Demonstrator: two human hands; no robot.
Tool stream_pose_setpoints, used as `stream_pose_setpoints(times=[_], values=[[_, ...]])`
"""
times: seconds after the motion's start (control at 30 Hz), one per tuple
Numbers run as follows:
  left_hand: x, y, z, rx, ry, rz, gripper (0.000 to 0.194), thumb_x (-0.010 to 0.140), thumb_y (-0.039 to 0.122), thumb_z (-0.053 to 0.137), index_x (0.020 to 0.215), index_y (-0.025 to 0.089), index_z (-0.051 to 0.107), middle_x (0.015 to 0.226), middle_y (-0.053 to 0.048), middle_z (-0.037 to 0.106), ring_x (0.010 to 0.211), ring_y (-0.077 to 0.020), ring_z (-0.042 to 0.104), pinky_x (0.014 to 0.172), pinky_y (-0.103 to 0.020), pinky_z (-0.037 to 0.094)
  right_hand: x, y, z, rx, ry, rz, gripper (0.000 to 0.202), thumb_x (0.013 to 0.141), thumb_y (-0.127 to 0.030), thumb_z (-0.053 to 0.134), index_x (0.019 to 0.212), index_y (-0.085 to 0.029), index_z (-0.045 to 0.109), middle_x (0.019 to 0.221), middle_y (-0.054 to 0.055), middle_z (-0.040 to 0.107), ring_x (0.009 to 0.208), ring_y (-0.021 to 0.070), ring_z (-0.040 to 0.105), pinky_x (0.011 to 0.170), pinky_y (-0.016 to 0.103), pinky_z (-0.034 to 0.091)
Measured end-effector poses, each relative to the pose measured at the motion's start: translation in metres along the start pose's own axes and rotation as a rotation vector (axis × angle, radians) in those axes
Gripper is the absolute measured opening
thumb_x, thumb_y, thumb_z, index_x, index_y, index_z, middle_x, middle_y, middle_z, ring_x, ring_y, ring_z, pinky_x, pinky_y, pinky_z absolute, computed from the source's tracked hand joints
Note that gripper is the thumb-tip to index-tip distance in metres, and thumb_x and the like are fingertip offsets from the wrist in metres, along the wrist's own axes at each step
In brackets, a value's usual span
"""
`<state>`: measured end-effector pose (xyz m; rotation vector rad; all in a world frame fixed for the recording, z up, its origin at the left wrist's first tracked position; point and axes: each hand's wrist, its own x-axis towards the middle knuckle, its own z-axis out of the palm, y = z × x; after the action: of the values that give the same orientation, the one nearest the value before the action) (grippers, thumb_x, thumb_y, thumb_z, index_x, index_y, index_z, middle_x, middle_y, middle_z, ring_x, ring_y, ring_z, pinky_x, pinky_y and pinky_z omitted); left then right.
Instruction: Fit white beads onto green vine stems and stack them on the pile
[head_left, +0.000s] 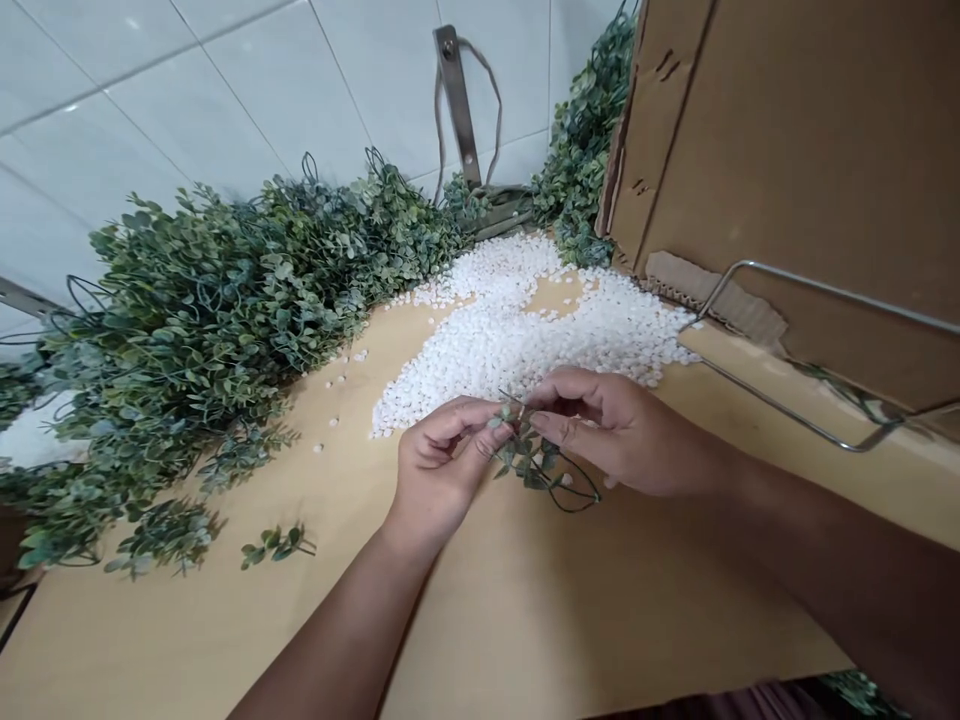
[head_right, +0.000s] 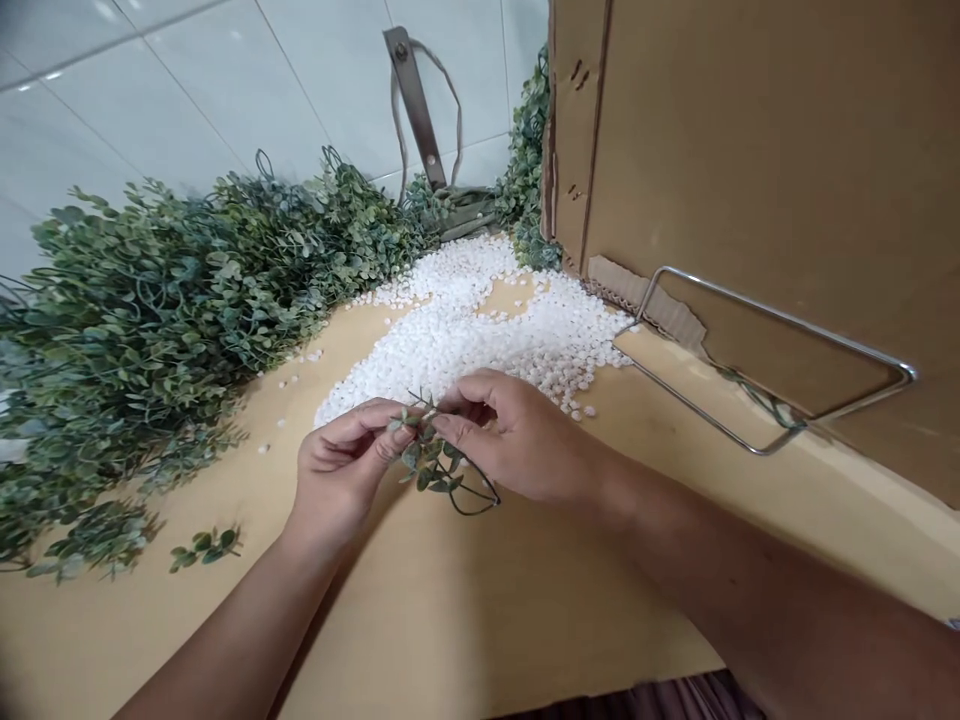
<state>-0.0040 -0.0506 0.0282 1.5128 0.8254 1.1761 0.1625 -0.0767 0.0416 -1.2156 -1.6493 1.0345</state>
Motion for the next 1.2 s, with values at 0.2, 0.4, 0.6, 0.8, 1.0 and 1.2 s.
stream_pose_setpoints(times=[0.2, 0.4, 0.6, 0.8, 1.0, 1.2], values=[[0.006, -0.006, -0.012, 0.178, -0.036, -0.094, 0.015, 0.072, 0.027, 0.066, 0.084, 0.019, 0.071, 0.075, -0.004, 0.069, 0.065, -0.0118, 0.061, 0.062, -0.024, 0.049, 0.0, -0.005, -0.012, 0.346, 0.147, 0.117, 0.011, 0.075, -0.023, 0.055, 0.065, -0.018, 0.053, 0.065, 0.0, 0.057, 0.064, 0.0128, 0.057, 0.06, 0.026, 0.046], [0.013, -0.007, -0.036, 0.654, -0.383, -0.027, 0.01, 0.075, 0.022, 0.062, 0.081, 0.018, 0.07, 0.081, -0.006, 0.066, 0.073, -0.0144, 0.06, 0.066, -0.026, 0.045, -0.002, -0.011, -0.014, 0.558, 0.092, 0.253, 0.012, 0.071, -0.02, 0.06, 0.063, -0.016, 0.052, 0.063, 0.0, 0.058, 0.052, 0.0082, 0.054, 0.051, 0.021, 0.046], [0.013, -0.011, -0.037, 0.799, -0.476, 0.032, 0.014, 0.076, 0.011, 0.056, 0.076, 0.019, 0.067, 0.076, -0.003, 0.065, 0.073, -0.0135, 0.06, 0.067, -0.025, 0.044, -0.008, -0.006, 0.01, 0.587, -0.176, 0.339, 0.028, 0.07, -0.035, 0.064, 0.06, -0.017, 0.045, 0.049, -0.008, 0.041, 0.039, 0.0047, 0.044, 0.04, 0.019, 0.038], [0.014, -0.019, -0.035, 0.623, -0.279, -0.085, 0.008, 0.075, 0.02, 0.059, 0.078, 0.017, 0.066, 0.073, -0.003, 0.065, 0.068, -0.0135, 0.059, 0.064, -0.025, 0.045, -0.01, 0.005, 0.029, 0.338, -0.451, 0.359, 0.024, 0.08, -0.029, 0.05, 0.061, -0.017, 0.041, 0.057, -0.005, 0.044, 0.05, 0.0078, 0.051, 0.051, 0.022, 0.039], [0.011, -0.009, -0.022, 0.225, -0.1, -0.296, 0.007, 0.068, 0.019, 0.067, 0.074, 0.015, 0.066, 0.064, -0.001, 0.065, 0.06, -0.0099, 0.057, 0.06, -0.022, 0.047, -0.001, 0.018, 0.017, 0.175, -0.173, 0.211, 0.022, 0.081, -0.03, 0.045, 0.063, -0.017, 0.048, 0.058, -0.002, 0.045, 0.057, 0.0097, 0.042, 0.055, 0.024, 0.035], [0.007, -0.008, -0.008, 0.037, -0.177, -0.334, 0.007, 0.067, 0.013, 0.067, 0.073, 0.015, 0.07, 0.068, -0.001, 0.069, 0.063, -0.0094, 0.061, 0.065, -0.021, 0.05, -0.004, 0.017, 0.021, 0.178, -0.109, 0.211, 0.021, 0.078, -0.029, 0.047, 0.063, -0.015, 0.051, 0.056, -0.003, 0.043, 0.052, 0.008, 0.04, 0.049, 0.022, 0.033]])
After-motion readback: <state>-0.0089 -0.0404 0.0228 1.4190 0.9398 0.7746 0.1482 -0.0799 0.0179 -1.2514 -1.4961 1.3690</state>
